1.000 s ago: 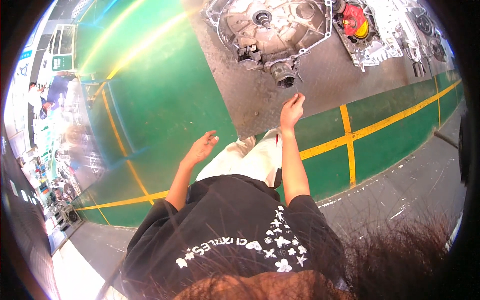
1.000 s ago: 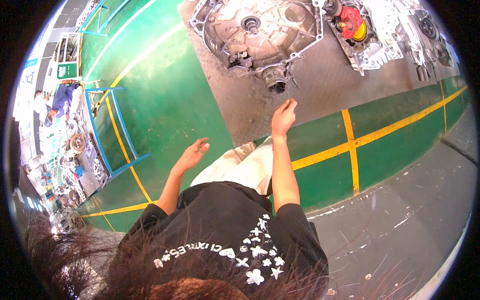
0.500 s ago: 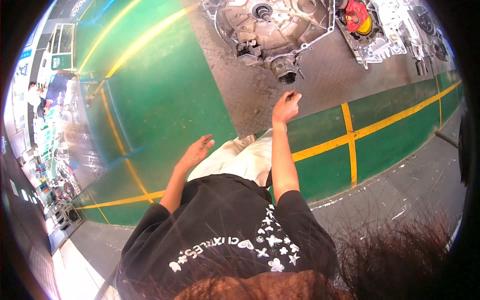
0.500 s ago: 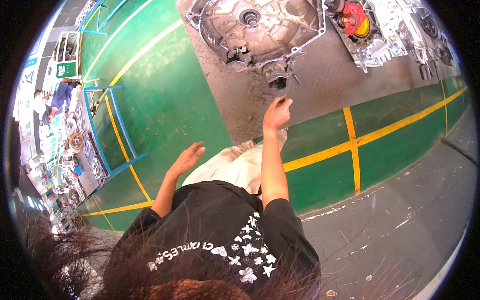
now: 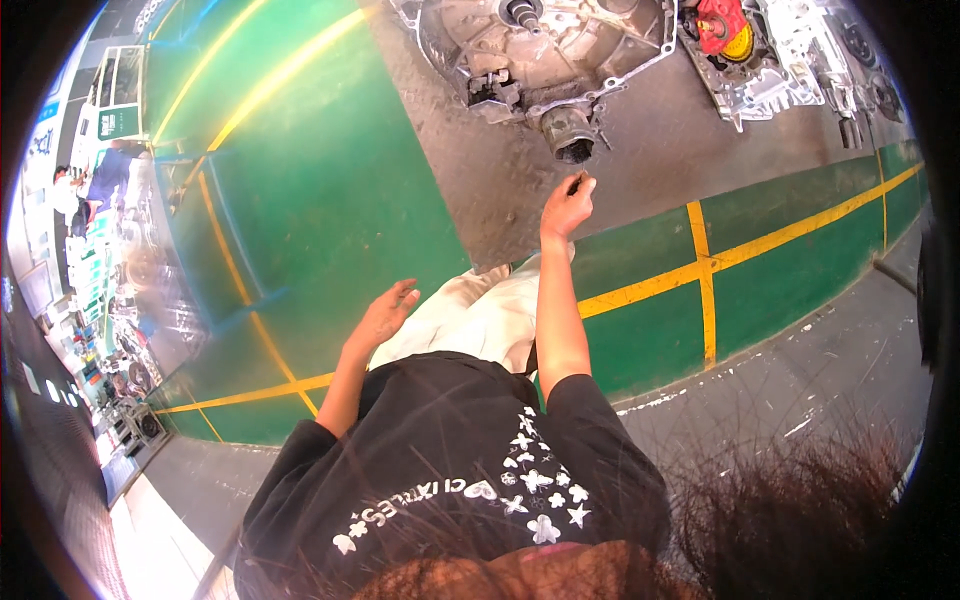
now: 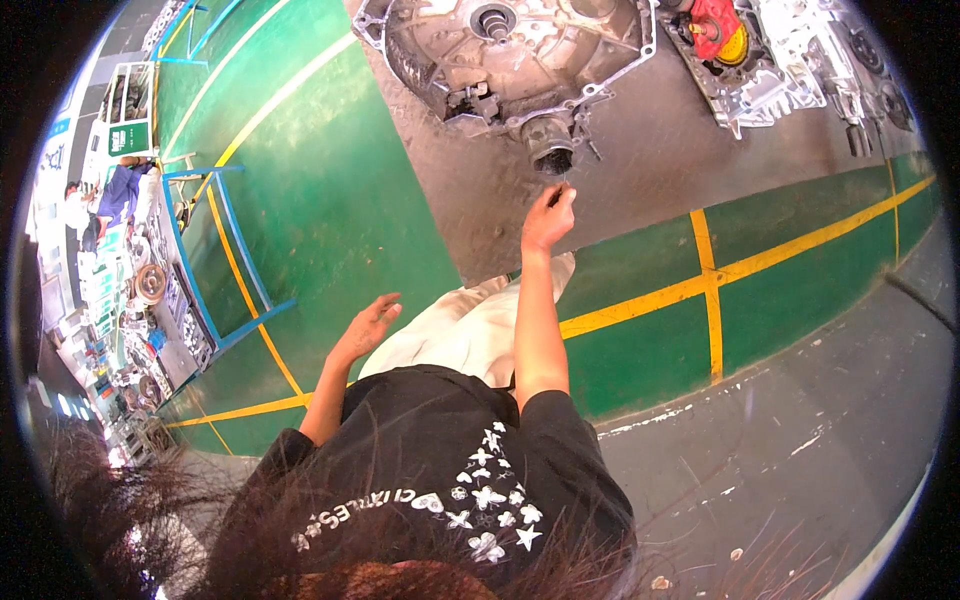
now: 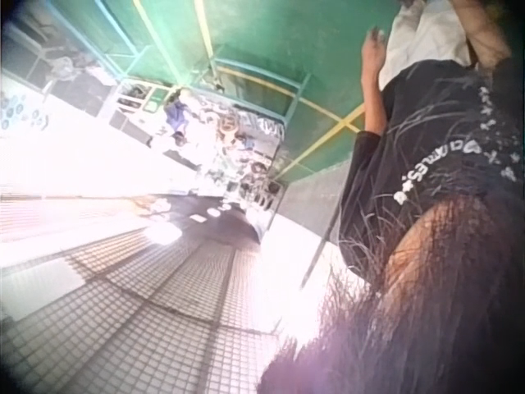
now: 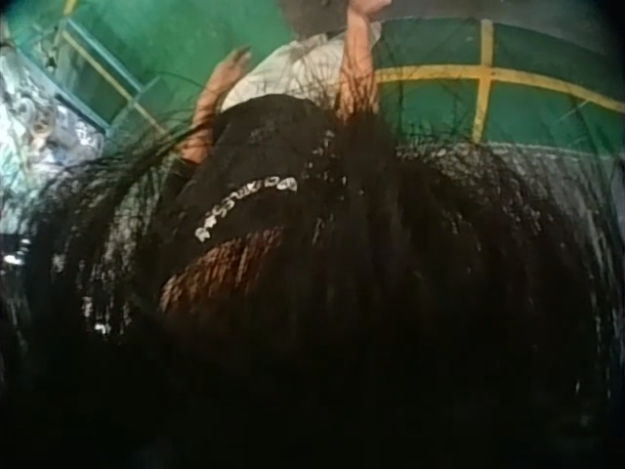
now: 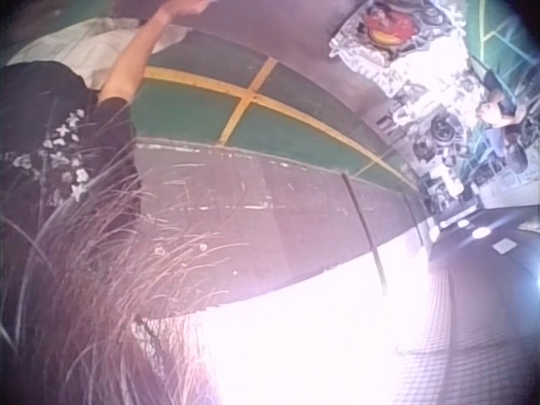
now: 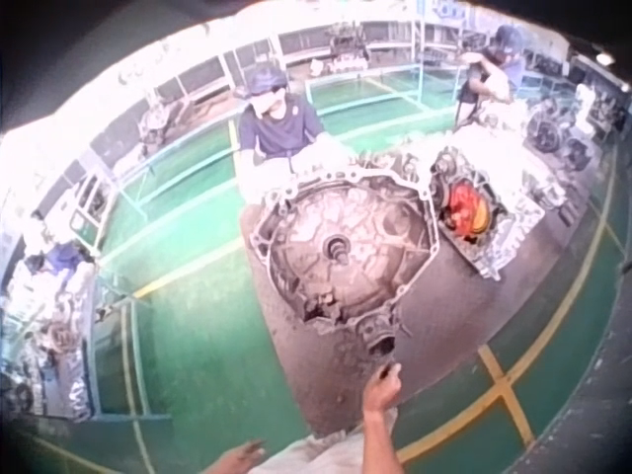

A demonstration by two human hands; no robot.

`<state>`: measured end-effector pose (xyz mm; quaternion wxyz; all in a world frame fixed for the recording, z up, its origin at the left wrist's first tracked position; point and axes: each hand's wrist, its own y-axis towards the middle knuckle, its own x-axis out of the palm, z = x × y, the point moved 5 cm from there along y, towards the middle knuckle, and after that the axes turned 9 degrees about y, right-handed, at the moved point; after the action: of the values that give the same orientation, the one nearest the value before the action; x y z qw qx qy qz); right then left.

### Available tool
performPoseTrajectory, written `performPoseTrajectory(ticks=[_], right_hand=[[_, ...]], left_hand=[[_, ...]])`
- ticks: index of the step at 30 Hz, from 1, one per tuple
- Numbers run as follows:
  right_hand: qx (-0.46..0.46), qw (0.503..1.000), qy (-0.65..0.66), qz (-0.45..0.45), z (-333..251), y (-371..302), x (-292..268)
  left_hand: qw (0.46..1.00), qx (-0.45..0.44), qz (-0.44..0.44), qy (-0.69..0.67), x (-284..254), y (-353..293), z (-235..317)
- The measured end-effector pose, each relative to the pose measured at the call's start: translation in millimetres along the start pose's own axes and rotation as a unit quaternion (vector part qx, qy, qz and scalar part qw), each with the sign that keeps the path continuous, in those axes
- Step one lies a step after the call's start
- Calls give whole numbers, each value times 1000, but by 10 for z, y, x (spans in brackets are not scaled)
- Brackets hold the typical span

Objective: The person assembles engine components by hand on a work surface, placing small parts into the main housing and coordinating with other people in the bay.

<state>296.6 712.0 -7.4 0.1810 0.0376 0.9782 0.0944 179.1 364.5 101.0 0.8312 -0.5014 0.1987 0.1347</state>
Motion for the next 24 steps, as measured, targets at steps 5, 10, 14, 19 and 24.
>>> performPoseTrajectory(ticks=[5,10,14,19,24], right_hand=[[134,985,81,76,-222,-105,71],[195,954,200,109,-374,-17,128],[81,990,73,85,-296,19,85],[116,989,79,44,-138,-126,155],[277,885,370,58,-372,-64,205]], left_hand=[[999,-2,-35,10,81,142,147],[993,120,8,23,-278,499,757],[963,195,168,-74,-1010,698,1392],[903,270,283,-177,-1602,742,2015],[807,335,477,-96,-2053,656,2545]])
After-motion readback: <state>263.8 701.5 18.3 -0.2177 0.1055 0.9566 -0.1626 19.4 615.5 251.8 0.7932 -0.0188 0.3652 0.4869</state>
